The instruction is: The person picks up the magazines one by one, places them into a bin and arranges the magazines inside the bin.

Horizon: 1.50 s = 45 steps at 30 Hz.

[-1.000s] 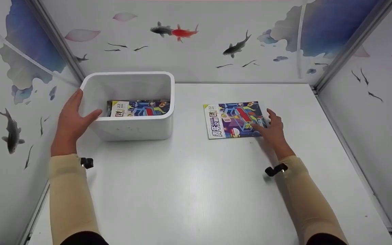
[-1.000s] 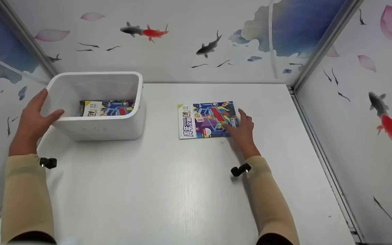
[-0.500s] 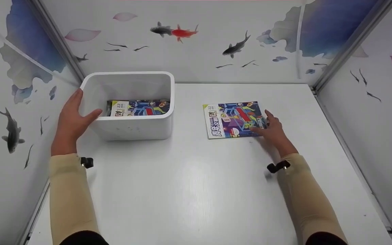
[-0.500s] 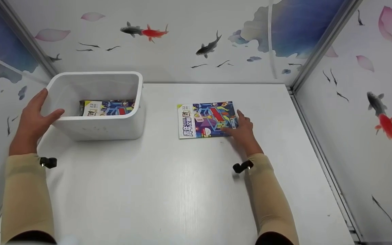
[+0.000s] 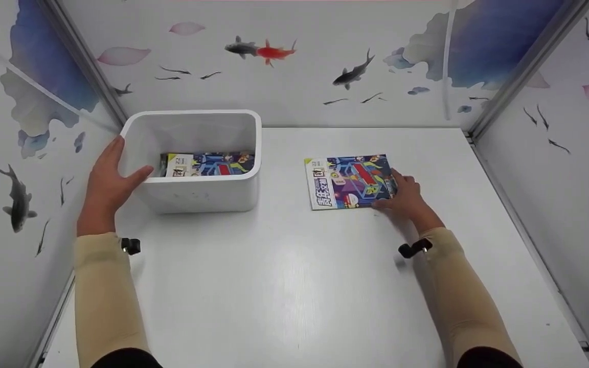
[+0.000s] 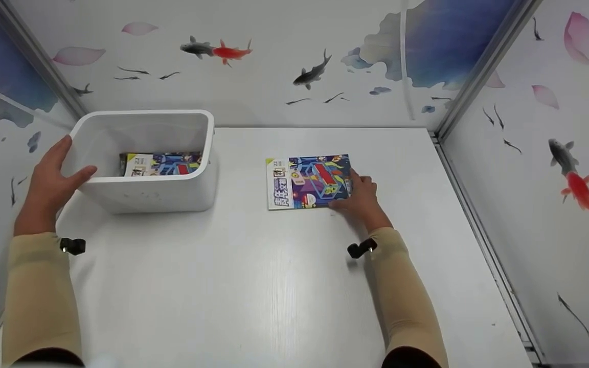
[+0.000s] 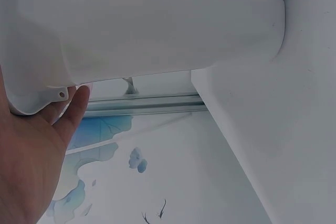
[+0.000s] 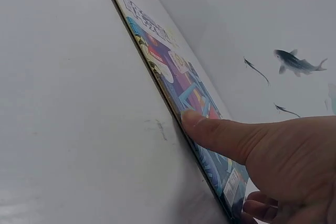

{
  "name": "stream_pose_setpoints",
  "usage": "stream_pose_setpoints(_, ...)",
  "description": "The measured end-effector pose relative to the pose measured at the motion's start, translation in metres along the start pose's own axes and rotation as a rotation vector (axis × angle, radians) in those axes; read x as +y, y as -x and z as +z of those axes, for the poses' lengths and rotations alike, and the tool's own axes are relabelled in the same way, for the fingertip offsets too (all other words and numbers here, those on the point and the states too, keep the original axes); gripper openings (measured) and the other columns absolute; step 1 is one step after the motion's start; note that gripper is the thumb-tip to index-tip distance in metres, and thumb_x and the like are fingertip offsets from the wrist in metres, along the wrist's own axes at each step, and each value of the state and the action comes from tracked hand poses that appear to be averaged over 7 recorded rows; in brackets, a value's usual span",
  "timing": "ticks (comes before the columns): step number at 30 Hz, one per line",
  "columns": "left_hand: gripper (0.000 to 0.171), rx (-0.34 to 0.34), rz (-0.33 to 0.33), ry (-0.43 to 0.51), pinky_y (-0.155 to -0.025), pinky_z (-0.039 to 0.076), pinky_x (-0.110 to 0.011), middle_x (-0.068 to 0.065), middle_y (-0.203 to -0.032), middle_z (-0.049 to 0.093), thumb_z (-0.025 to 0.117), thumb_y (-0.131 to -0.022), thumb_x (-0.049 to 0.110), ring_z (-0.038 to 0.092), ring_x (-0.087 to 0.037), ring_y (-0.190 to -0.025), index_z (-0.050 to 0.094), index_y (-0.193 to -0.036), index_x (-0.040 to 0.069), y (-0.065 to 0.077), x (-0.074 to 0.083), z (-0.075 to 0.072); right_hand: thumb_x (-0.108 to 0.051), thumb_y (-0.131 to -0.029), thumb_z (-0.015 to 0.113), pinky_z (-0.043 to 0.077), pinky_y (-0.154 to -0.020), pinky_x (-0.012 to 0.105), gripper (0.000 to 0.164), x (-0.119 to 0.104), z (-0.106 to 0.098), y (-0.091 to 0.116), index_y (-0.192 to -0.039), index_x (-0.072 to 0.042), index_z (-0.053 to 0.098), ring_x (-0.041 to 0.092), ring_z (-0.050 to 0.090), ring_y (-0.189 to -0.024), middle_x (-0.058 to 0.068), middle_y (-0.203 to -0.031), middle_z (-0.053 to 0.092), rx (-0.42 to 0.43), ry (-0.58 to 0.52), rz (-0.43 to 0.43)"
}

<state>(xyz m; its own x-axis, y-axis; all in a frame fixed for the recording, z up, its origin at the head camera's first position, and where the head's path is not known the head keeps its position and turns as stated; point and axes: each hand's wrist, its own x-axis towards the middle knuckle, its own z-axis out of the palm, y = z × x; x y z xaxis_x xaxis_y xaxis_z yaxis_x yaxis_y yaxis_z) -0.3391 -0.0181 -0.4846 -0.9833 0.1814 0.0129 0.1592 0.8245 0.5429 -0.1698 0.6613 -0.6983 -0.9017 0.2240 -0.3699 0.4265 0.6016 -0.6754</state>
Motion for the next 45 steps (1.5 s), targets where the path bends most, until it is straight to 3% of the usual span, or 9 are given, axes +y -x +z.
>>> stream_pose_setpoints(6,0.111,0.009,0.009,0.008,-0.130,0.013,-0.075,-0.009,-0.186,0.009,0.070,-0.098,0.072,0.011,-0.043,-0.170,0.012,-0.180,0.023,0.000,0.000,-0.001,-0.041,-0.086,0.095,0.032,-0.127,0.070,0.128,-0.004,0.000,0.002,-0.179,-0.011,0.012,0.052,0.025,-0.151,0.034,-0.168,0.022,0.024,0.041,-0.031)
stream_pose_setpoints(16,0.112,0.011,0.012,0.017,-0.130,0.013,-0.075,-0.008,-0.186,0.009,0.070,-0.098,0.072,0.010,-0.041,-0.170,0.012,-0.180,0.025,0.000,0.000,0.000,-0.038,-0.085,0.098,0.035,-0.123,0.074,0.129,-0.015,-0.002,0.004,-0.179,-0.014,0.014,0.053,0.027,-0.149,0.035,-0.163,0.026,0.006,0.039,0.029)
stream_pose_setpoints(34,0.112,0.012,0.026,0.016,-0.132,0.011,-0.072,-0.009,-0.186,0.010,0.070,-0.098,0.071,0.010,-0.040,-0.170,0.013,-0.180,0.022,0.001,-0.002,0.000,-0.040,-0.087,0.095,0.030,-0.126,0.073,0.136,-0.018,-0.008,-0.002,-0.178,-0.007,-0.001,0.058,0.025,-0.153,0.041,-0.163,0.024,-0.042,0.064,0.051)
stream_pose_setpoints(40,0.112,0.011,0.030,0.008,-0.133,0.010,-0.070,-0.010,-0.186,0.010,0.071,-0.099,0.071,0.009,-0.040,-0.170,0.013,-0.180,0.020,-0.001,-0.005,0.001,-0.040,-0.088,0.095,0.025,-0.128,0.073,0.140,-0.014,-0.009,-0.005,-0.177,-0.009,-0.008,0.058,0.021,-0.158,0.040,-0.171,0.018,-0.072,0.006,0.089)
stream_pose_setpoints(45,0.111,0.015,0.035,0.005,-0.133,0.010,-0.069,-0.010,-0.186,0.011,0.071,-0.099,0.070,0.010,-0.040,-0.170,0.014,-0.180,0.020,-0.002,-0.006,0.001,-0.038,-0.090,0.094,0.024,-0.131,0.068,0.142,-0.012,-0.010,-0.005,-0.175,-0.005,-0.015,0.054,0.029,-0.159,0.040,-0.172,0.023,-0.066,-0.028,0.095)
